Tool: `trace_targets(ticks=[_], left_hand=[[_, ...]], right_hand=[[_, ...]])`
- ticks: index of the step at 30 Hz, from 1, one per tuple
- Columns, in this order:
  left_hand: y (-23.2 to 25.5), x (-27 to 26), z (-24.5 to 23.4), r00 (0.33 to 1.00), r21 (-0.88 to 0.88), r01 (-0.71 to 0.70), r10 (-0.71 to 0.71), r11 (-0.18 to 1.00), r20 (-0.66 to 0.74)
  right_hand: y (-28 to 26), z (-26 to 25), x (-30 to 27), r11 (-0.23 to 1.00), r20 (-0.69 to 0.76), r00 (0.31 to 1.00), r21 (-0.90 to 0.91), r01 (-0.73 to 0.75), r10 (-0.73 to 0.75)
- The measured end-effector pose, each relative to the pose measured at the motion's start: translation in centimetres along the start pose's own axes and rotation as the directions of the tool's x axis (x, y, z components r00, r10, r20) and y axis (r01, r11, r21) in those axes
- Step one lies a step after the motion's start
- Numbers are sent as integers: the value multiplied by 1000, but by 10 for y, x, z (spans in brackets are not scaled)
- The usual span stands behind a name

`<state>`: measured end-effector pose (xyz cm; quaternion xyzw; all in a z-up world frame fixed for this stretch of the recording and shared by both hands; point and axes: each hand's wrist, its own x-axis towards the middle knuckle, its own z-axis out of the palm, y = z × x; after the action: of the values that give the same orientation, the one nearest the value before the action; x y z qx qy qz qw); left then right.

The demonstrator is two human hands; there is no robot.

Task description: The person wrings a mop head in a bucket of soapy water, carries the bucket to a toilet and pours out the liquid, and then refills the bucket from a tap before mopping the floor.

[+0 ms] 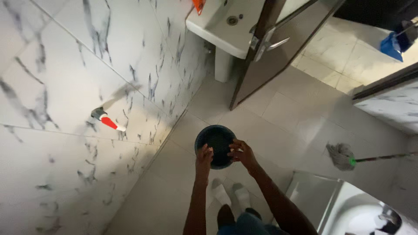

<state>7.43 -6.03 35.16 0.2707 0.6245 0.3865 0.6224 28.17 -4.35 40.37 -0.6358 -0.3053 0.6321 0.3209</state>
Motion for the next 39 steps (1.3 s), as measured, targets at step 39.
trace_targets(ticks=[39], left_hand=[[244,-176,174,745,-23,-364,305,931,593]], right_hand=[[-171,-112,-222,791,-250,849,313,525,-465]])
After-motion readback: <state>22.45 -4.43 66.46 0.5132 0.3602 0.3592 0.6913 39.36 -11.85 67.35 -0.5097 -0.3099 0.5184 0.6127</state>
